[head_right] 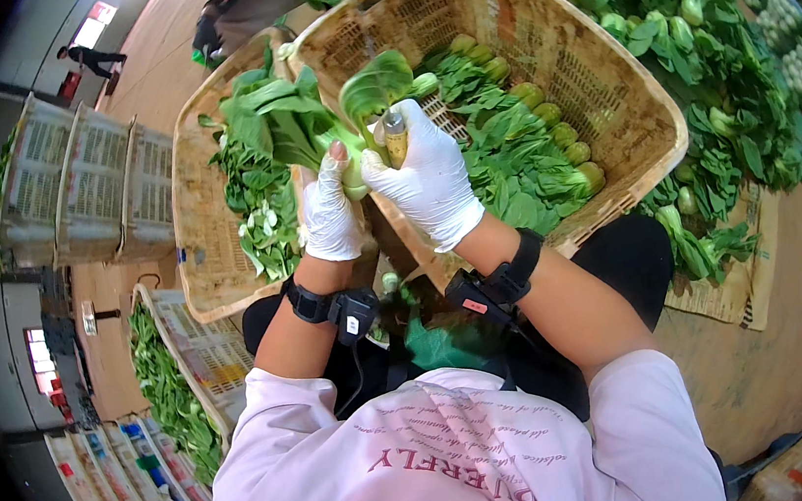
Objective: The person trims bok choy using a knife, removing outer stalks and leaves, and places the cleaned vegetables into a basket.
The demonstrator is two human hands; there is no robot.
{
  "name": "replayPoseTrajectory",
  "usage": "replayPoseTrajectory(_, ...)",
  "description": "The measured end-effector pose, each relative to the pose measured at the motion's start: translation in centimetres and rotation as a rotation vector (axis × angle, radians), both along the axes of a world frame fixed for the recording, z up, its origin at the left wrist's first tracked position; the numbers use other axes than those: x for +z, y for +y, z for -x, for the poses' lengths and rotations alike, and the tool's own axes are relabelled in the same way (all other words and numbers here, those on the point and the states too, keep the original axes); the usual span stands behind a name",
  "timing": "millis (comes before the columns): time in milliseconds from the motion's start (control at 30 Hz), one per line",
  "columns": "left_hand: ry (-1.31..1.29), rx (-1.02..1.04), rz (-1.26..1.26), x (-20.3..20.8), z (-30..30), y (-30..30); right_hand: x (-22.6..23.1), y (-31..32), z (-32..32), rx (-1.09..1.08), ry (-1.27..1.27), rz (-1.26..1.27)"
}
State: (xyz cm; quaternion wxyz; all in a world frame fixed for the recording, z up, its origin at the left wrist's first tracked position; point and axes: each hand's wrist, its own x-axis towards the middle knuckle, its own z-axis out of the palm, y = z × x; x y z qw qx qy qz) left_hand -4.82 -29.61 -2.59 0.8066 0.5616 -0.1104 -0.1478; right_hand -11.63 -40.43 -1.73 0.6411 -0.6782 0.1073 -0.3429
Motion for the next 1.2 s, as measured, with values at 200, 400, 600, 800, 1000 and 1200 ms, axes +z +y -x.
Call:
replayPoseTrajectory(200, 0.433, 0.058, 0.539, 0.9, -3.8, 10.5, 0.6, 3.7, -3.2, 0.246, -0.073, -0.431)
replayPoseTrajectory(400, 0.534, 0.218, 0.546, 0.3, -3.8, 17.3, 0.0, 8.4, -12.5, 0.498, 0.547, 0.434)
replayPoseTrajectory(600, 0.486, 0.265, 0.456, -0.7, -3.5, 21.5, -1.4, 19.2, -9.5, 0.648, -0.142, 0.388)
replayPoseTrajectory(800, 0.054, 0.027, -0.419, 1.2, -2.7, 26.9, 0.5, 17.8, -10.9, 0.501, 0.24, 0.363)
replayPoseTrajectory(1000, -0.406, 0.029, -0.748, 0.5, -2.9, 28.2, 3.4, 19.8, -10.2, 0.83, 0.129, 0.709)
replayPoseTrajectory(1200, -0.094, 0.202, 0.045, 1.7, -2.1, 28.4, 4.2, 20.1, -10.7, 0.557, 0.135, 0.343)
